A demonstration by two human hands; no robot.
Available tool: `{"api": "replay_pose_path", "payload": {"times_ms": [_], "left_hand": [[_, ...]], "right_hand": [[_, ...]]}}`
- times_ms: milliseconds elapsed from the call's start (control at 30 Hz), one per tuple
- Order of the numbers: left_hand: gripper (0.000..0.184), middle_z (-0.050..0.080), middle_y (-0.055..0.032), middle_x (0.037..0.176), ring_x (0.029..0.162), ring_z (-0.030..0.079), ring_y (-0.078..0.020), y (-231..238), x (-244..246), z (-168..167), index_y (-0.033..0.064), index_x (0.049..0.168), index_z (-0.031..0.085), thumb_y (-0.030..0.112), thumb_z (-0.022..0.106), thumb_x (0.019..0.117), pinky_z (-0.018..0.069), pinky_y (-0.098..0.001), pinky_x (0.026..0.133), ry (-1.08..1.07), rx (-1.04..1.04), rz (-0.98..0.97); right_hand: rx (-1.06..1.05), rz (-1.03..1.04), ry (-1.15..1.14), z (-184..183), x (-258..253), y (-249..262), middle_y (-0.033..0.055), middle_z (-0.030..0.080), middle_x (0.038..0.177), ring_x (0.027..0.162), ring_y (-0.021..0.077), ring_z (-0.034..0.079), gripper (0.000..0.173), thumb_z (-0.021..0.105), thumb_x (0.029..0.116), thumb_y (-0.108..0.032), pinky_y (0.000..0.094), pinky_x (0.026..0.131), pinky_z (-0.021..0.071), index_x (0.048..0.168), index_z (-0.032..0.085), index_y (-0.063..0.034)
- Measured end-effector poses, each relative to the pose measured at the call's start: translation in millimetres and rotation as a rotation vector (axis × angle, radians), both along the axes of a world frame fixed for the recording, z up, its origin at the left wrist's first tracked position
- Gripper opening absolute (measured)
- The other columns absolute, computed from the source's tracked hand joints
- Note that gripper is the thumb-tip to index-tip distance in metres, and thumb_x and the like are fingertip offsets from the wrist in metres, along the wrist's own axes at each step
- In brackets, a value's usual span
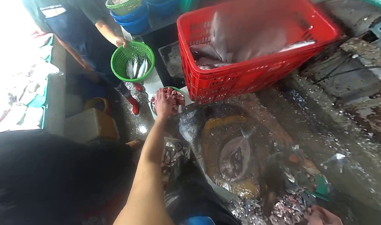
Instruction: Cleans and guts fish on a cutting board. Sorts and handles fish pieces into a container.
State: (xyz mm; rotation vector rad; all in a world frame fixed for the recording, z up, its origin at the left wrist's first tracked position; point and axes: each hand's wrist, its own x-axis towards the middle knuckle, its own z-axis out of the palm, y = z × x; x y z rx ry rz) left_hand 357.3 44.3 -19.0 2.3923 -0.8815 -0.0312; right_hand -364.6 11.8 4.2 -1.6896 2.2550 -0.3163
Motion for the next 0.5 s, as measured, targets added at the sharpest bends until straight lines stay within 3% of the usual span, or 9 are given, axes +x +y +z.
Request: {"api": "replay_pose_path", "payload": {"times_ms": [67, 133, 167, 200, 233, 267, 333, 400, 500], "left_hand": [[0.067, 0.053, -0.0276, 0.145, 0.135, 0.053, -0.0415, 10, 3, 22, 0.0019, 0.154, 0.039, 0.037, 0.059, 0.1011, 0.0435, -0.0575, 0.113, 0.124, -0.188, 0.262], [0.082, 0.049, -0.0320, 0.146, 0.136, 0.050, -0.0430, 21, 30, 34, -0.0031, 0.155, 0.033, 0.047, 0.064, 0.0976, 0.0430, -0.0549, 0.113, 0.293, -0.366, 0.577], [0.086, 0.054, -0.0280, 0.142, 0.130, 0.056, -0.0373, 27, 49, 32, -0.0024, 0.153, 0.036, 0.053, 0.066, 0.0949, 0.0481, -0.0516, 0.109, 0.384, -0.462, 0.693], [0.082, 0.064, -0.0219, 0.127, 0.112, 0.066, -0.0302, 30, 70, 24, -0.0004, 0.145, 0.047, 0.058, 0.066, 0.0924, 0.0569, -0.0486, 0.094, 0.455, -0.554, 0.755], [0.073, 0.068, -0.0151, 0.106, 0.086, 0.067, -0.0236, 31, 87, 18, 0.0026, 0.133, 0.056, 0.064, 0.063, 0.0925, 0.0595, -0.0450, 0.075, 0.545, -0.646, 0.727], [0.071, 0.067, -0.0105, 0.096, 0.075, 0.066, -0.0206, 32, 103, 13, 0.0070, 0.126, 0.058, 0.070, 0.058, 0.0923, 0.0584, -0.0436, 0.066, 0.645, -0.696, 0.641], [0.073, 0.066, -0.0135, 0.122, 0.098, 0.068, -0.0258, 26, 128, 20, 0.0114, 0.143, 0.050, 0.067, 0.053, 0.0966, 0.0598, -0.0508, 0.082, 0.797, -0.708, 0.456], [0.060, 0.062, -0.0156, 0.133, 0.111, 0.067, -0.0293, 14, 134, 32, 0.0125, 0.148, 0.043, 0.052, 0.051, 0.1026, 0.0599, -0.0526, 0.088, 0.865, -0.662, 0.416], [0.047, 0.059, -0.0114, 0.137, 0.116, 0.064, -0.0204, 11, 169, 12, 0.0095, 0.147, 0.043, 0.035, 0.046, 0.1083, 0.0562, -0.0402, 0.095, 0.882, -0.595, 0.314]], "right_hand": [[-0.026, 0.010, -0.057, -2, 1, 3, 0.0142, 0.073, 0.117, 0.105, 0.0217, 0.073, 0.036, 0.054, 0.1026, -0.026, 0.0437, 0.096, 0.0579, 0.127, 0.069, -0.0052], [-0.012, 0.040, -0.088, 0, 2, 9, 0.0186, 0.072, 0.120, 0.109, 0.0274, 0.071, 0.036, 0.054, 0.1032, -0.026, 0.0481, 0.099, 0.0561, 0.128, 0.067, -0.0026], [0.004, 0.046, -0.091, 1, 3, 14, 0.0205, 0.071, 0.122, 0.112, 0.0312, 0.070, 0.037, 0.055, 0.1035, -0.027, 0.0522, 0.100, 0.0548, 0.129, 0.067, -0.0022], [0.004, 0.047, -0.111, 1, 3, 21, 0.0238, 0.070, 0.120, 0.111, 0.0364, 0.070, 0.037, 0.058, 0.1031, -0.027, 0.0581, 0.099, 0.0539, 0.127, 0.067, -0.0007], [0.006, 0.043, -0.130, 3, 4, 28, 0.0265, 0.070, 0.118, 0.109, 0.0407, 0.069, 0.036, 0.060, 0.1022, -0.025, 0.0633, 0.097, 0.0529, 0.126, 0.067, 0.0003], [0.034, 0.037, -0.137, 7, 7, 36, 0.0270, 0.070, 0.117, 0.108, 0.0426, 0.069, 0.036, 0.060, 0.1025, -0.025, 0.0656, 0.096, 0.0518, 0.128, 0.066, 0.0000], [0.125, 0.082, -0.150, 10, 14, 46, 0.0217, 0.072, 0.116, 0.107, 0.0380, 0.071, 0.040, 0.058, 0.1034, -0.029, 0.0629, 0.094, 0.0542, 0.133, 0.063, -0.0029], [0.231, 0.155, -0.185, 3, 18, 57, 0.0164, 0.071, 0.123, 0.110, 0.0296, 0.071, 0.046, 0.057, 0.1022, -0.031, 0.0542, 0.097, 0.0567, 0.140, 0.058, -0.0049], [0.299, 0.232, -0.195, -17, 26, 69, 0.0171, 0.065, 0.135, 0.122, 0.0271, 0.066, 0.055, 0.056, 0.1020, -0.043, 0.0482, 0.107, 0.0527, 0.141, 0.059, -0.0047]]}}
